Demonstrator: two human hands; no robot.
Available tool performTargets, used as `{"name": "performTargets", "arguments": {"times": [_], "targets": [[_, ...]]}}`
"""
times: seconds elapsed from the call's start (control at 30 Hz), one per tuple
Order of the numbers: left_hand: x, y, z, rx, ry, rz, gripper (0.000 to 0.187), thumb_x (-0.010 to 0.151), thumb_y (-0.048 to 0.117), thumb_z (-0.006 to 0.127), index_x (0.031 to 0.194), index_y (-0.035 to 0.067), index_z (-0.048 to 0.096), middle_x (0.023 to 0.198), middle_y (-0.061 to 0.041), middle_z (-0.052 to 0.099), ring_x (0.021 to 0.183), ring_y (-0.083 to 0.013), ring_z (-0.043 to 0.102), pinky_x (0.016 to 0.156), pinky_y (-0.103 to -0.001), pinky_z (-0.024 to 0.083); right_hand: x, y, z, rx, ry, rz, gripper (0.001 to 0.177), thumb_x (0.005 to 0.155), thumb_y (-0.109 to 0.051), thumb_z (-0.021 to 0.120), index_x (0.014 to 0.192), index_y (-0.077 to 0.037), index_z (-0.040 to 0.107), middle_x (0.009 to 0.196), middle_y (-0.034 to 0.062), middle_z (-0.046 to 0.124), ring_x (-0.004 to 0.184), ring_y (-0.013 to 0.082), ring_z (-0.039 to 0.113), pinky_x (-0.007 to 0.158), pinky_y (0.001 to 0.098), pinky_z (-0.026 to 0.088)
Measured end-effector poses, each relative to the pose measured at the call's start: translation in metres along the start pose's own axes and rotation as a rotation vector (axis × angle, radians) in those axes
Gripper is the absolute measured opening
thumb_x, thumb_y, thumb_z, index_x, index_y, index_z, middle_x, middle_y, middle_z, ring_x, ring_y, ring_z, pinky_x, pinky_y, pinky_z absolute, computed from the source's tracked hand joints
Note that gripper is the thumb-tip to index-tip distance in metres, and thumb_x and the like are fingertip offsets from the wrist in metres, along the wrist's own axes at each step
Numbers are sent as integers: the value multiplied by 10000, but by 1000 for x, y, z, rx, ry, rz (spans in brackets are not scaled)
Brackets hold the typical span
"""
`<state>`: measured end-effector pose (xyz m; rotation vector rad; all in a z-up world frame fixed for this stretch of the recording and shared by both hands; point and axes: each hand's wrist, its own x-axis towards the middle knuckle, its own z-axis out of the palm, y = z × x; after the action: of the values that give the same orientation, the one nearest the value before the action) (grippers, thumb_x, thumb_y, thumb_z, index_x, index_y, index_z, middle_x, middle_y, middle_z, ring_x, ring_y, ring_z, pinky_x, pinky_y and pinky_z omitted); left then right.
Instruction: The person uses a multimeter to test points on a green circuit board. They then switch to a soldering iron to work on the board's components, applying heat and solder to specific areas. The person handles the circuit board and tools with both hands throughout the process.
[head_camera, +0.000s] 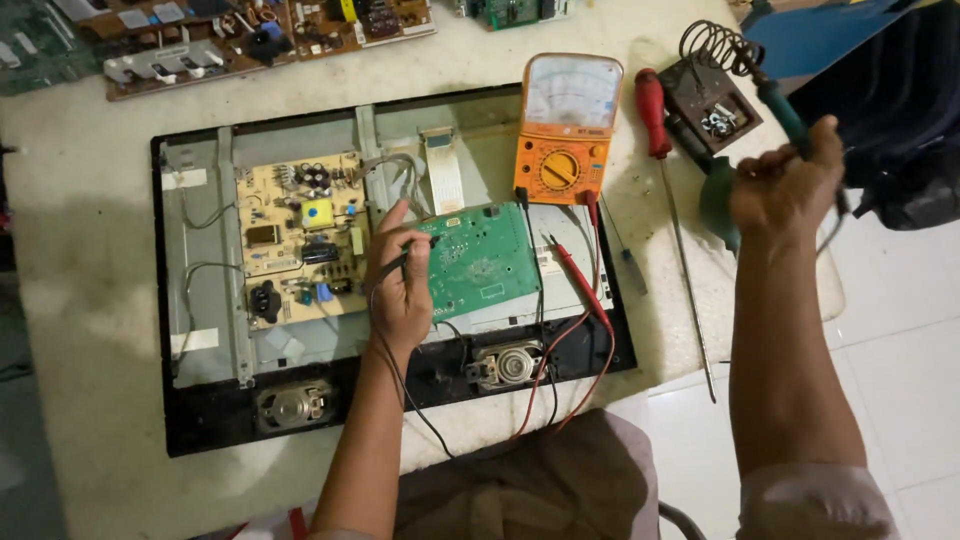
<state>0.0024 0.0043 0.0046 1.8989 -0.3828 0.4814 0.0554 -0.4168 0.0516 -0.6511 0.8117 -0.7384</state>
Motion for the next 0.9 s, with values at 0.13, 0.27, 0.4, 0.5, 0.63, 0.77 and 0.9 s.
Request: {"name": "performTargets", "arguments": {"times": [0.13,0.27,0.4,0.5,0.63,0.77,0.9], "targets": [[-3,-3,-1,-31,2,-35,426,1138,394,360,1163,45,603,1506,-298,468,1480,-469,450,1178,-574,435,-24,-8,-20,42,34,-252,151,798,-116,718,909,-102,616,707,10,530,520,78,406,428,237,322],[-4,-6,0,-75,47,-75,509,1145,470,271,1188,58,567,1504,-258,505,1436,-427,512,1134,-540,517,-74,12,-56,51,-213,-495,287,882,-314,577,1053,-98,657,719,87,558,621,229,538,522,332,357],[-6,-4,3,-166,206,-85,440,1159,387,284,1196,12,512,1416,-343,505,1322,-524,540,1105,-606,467,-154,46,-62,-79,-617,-198,393,845,-497,648,1114,-214,697,868,200,630,794,249,659,695,266,503],[-7,-10,6,-146,326,-85,332,1162,290,334,1226,18,515,1350,-237,602,1258,-341,632,1068,-448,521,-195,67,-50,-150,-401,-2,175,865,-96,515,1018,-120,597,681,200,626,558,203,602,515,184,407],[0,-12,5,-92,427,-14,266,1137,186,380,1194,13,574,1036,-119,691,940,-232,711,872,-334,579,-188,117,-85,-115,-380,-37,238,910,-161,577,1112,-36,585,920,150,659,819,229,687,824,362,620],[7,-2,6,-130,300,27,229,1084,197,491,1181,13,588,761,-72,630,634,-164,559,620,-255,498,-183,132,-97,-134,-464,-222,282,924,-194,598,1110,17,579,1052,181,620,842,284,709,869,420,636],[6,34,-12,249,-340,256,193,932,108,572,1076,93,699,796,-102,637,746,-323,642,765,-433,542,-183,136,-100,-179,-498,-349,319,926,-225,615,1103,39,586,973,183,643,821,284,733,840,431,642]]}}
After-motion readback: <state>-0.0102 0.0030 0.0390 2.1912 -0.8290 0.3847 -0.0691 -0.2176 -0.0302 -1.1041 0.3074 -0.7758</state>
